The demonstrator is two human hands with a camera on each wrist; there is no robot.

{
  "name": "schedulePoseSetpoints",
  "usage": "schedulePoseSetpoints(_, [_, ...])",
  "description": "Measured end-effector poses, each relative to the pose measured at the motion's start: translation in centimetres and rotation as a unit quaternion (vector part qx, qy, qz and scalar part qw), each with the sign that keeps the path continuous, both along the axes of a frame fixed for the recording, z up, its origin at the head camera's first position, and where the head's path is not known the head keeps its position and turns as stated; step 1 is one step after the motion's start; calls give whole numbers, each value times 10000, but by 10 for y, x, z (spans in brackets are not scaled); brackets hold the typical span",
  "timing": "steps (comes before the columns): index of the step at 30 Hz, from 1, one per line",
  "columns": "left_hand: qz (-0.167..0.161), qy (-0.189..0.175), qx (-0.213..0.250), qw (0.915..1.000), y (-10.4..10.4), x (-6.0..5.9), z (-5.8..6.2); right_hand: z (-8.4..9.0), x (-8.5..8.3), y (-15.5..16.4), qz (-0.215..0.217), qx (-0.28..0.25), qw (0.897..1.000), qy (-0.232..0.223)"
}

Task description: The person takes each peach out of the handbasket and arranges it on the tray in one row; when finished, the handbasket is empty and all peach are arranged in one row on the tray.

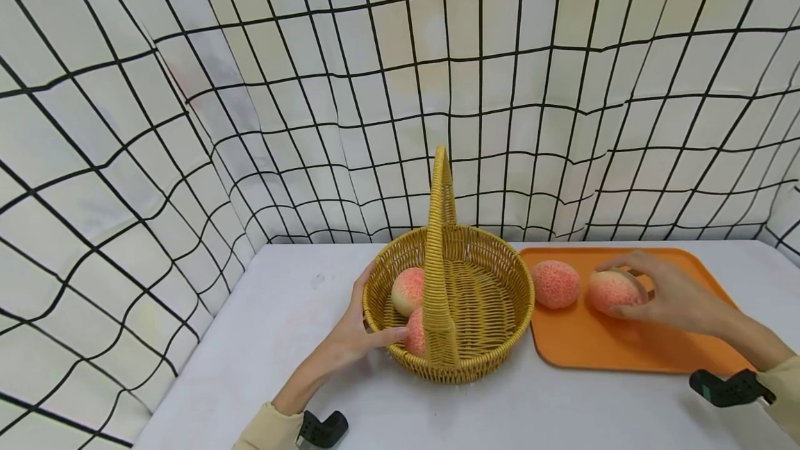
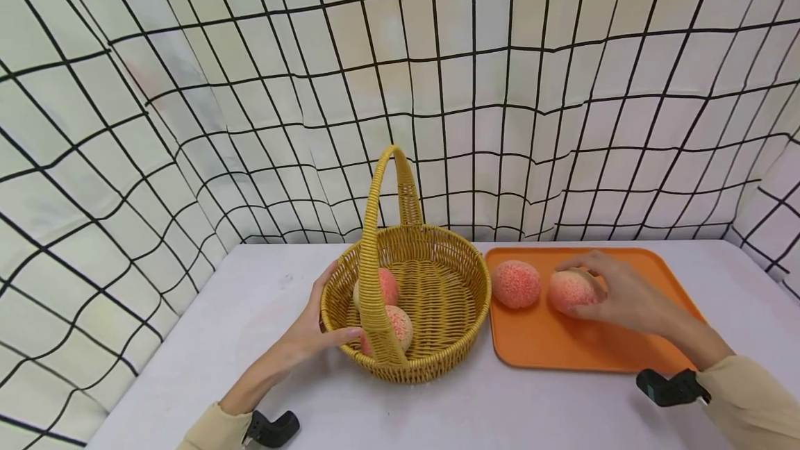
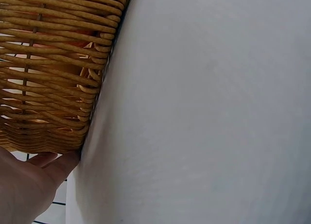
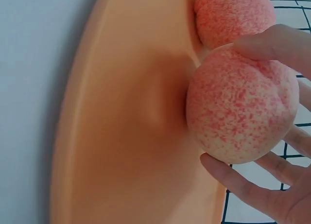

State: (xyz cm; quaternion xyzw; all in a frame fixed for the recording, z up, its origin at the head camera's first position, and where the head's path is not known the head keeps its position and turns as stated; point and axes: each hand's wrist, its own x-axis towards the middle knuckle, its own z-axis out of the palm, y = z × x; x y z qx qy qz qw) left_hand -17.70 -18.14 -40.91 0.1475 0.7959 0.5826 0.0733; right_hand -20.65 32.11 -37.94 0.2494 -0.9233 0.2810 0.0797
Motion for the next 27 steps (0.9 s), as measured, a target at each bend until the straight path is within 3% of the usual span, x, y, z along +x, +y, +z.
schedulePoseSetpoints(13, [31,-26,-53,10000,0,0,2,-4,-14,-9,-196,-57,9998,20])
schedulePoseSetpoints(21, [20,-6,-35,10000,1,0,3,6,-16,-8,-181,173,9981,-571])
schedulePoseSetpoints(27, [-9,-16,-58,10000,1,1,2,0,-16,-9,-138,61,9992,-359])
